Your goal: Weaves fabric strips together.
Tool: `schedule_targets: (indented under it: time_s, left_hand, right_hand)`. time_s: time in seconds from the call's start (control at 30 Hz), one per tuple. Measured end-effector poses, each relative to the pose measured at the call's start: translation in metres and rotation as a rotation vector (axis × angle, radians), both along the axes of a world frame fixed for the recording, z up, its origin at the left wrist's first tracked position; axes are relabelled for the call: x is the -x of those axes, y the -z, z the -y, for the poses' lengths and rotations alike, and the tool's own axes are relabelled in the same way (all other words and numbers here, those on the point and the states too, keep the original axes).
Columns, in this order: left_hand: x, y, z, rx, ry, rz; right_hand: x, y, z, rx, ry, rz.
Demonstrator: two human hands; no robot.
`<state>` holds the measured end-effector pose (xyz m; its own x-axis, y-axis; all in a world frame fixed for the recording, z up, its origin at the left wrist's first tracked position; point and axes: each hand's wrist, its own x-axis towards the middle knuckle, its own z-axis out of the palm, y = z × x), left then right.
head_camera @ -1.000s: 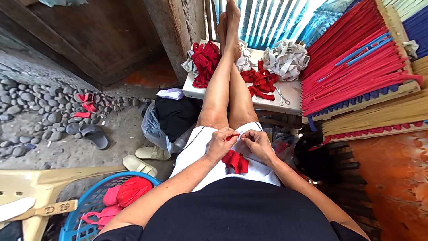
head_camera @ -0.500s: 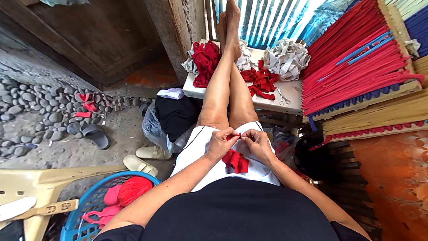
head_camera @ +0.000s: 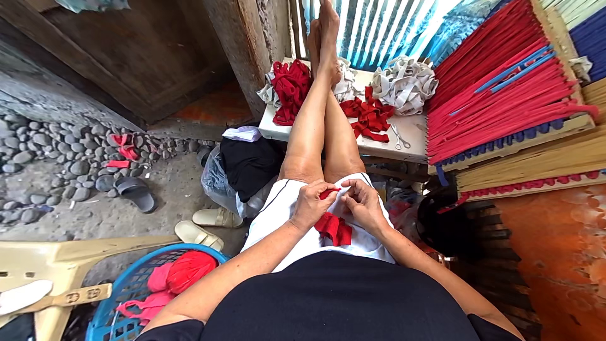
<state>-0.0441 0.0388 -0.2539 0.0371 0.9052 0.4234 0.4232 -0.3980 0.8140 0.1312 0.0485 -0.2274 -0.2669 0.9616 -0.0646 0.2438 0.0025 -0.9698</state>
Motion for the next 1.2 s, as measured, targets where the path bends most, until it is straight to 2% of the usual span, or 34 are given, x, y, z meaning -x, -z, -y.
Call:
schedule_targets:
  time_s: [0.3,0.5,0.7,0.83,1.0,1.2]
  left_hand:
    - [0.0,0.004,0.001,0.012,0.081,0.008]
    - [0.002,0.004,0.001,-0.039,0.099,0.076]
    - [0.001,0.004,0.002,-0.081,0.154,0.112]
    - [0.002,0.004,0.001,-0.101,0.167,0.107]
    - [0.001,0.005,0.002,-0.139,0.199,0.077]
    - [0.001,0.009,0.003,-0.221,0.235,-0.04]
  right_hand:
    - [0.0,0.001,-0.002,-0.013,0.009,-0.116]
    - [-0.015,-0.006,-0.011,-0.269,-0.055,0.165]
    - [-0.03,-0.012,-0.03,-0.311,-0.261,0.195]
    - [-0.043,-0.018,-0.037,-0.195,-0.345,0.159]
    - [-0.043,-0.026,-0.034,0.049,-0.23,-0.016]
    - [-0.037,-0.026,-0.036,0.026,-0.224,0.009]
